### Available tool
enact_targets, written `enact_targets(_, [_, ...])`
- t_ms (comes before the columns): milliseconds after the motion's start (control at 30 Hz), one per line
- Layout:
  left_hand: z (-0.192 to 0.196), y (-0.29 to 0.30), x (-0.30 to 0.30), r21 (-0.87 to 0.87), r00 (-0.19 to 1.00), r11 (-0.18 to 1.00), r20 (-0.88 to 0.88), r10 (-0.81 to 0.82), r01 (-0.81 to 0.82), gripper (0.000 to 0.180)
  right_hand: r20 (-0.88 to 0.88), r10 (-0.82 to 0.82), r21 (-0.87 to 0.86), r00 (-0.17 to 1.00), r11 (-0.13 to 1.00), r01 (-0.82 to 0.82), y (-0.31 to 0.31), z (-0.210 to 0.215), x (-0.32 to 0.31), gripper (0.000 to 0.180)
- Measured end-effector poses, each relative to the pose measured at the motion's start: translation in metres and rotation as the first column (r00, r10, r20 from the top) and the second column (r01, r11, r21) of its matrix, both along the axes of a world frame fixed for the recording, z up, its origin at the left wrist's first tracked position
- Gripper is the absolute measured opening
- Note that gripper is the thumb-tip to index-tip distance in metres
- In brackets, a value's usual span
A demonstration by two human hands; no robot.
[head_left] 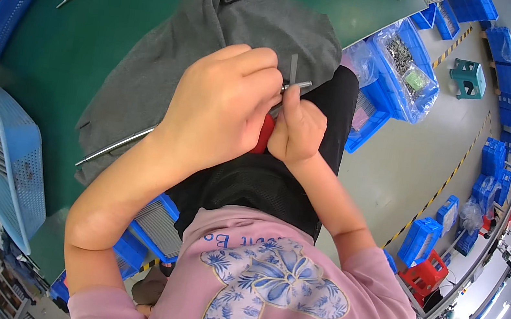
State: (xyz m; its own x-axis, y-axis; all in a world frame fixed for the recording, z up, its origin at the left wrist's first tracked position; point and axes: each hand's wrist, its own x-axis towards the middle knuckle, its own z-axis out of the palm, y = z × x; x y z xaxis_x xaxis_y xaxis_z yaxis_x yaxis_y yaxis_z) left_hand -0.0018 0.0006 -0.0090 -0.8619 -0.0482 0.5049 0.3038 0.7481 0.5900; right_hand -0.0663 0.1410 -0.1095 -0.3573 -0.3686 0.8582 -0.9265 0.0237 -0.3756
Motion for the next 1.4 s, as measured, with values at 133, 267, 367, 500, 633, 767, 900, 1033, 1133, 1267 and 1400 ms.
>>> enact_targets(133, [0.000,0.000,0.001,0.032,0.999,0.999,0.029,0.014,-0.015,0.017,0.070,-0.020,0.125,0.997,0.992,0.011,0.027,-0.019,0.019,0.048])
enact_targets(267, [-0.002,0.002,0.001,0.017,1.000,1.000,0.022,0.001,-0.001,0.017,-0.022,0.000,0.071,1.000,0.998,0.002,0.006,0.000,-0.003,0.046])
enact_targets(367, [0.000,0.000,0.002,0.016,1.000,1.000,0.018,0.013,-0.013,0.017,0.010,-0.032,0.078,0.999,0.996,0.031,0.012,-0.015,0.007,0.047])
enact_targets(500, [0.002,0.001,0.000,0.017,1.000,1.000,0.013,-0.001,0.001,0.018,-0.009,-0.044,0.098,0.999,0.994,0.045,0.011,-0.007,0.005,0.044])
enact_targets(633, [0.001,-0.001,0.001,0.011,1.000,1.000,0.011,0.008,-0.008,0.018,0.021,-0.005,0.073,1.000,0.997,0.004,0.009,-0.016,0.006,0.045])
enact_targets(767, [0.002,0.003,0.002,0.040,0.997,0.999,0.078,-0.001,-0.002,0.019,-0.039,-0.024,0.031,0.999,0.999,0.025,0.011,-0.016,0.004,0.048])
enact_targets(900, [0.002,0.001,0.003,0.028,0.999,0.999,0.032,0.020,-0.021,0.018,0.036,-0.015,0.126,0.999,0.992,0.010,0.007,-0.008,0.005,0.045])
enact_targets(1033, [0.002,0.002,0.000,0.013,0.999,1.000,0.048,0.004,-0.004,0.018,0.003,-0.039,0.131,0.999,0.991,0.039,0.019,-0.014,0.007,0.044])
enact_targets(1133, [0.003,0.000,0.000,0.027,1.000,0.999,0.011,0.020,-0.020,0.018,0.008,0.022,0.039,1.000,0.999,-0.022,-0.002,0.000,-0.003,0.048])
enact_targets(1267, [0.002,0.003,0.000,0.028,0.997,1.000,0.071,0.009,-0.011,0.017,0.052,0.006,0.097,0.999,0.995,-0.012,0.029,-0.030,0.014,0.047])
enact_targets(1400, [0.001,0.001,0.002,0.034,1.000,0.999,0.004,0.021,-0.021,0.020,-0.027,0.033,0.007,0.999,0.999,-0.033,-0.005,0.002,-0.006,0.046])
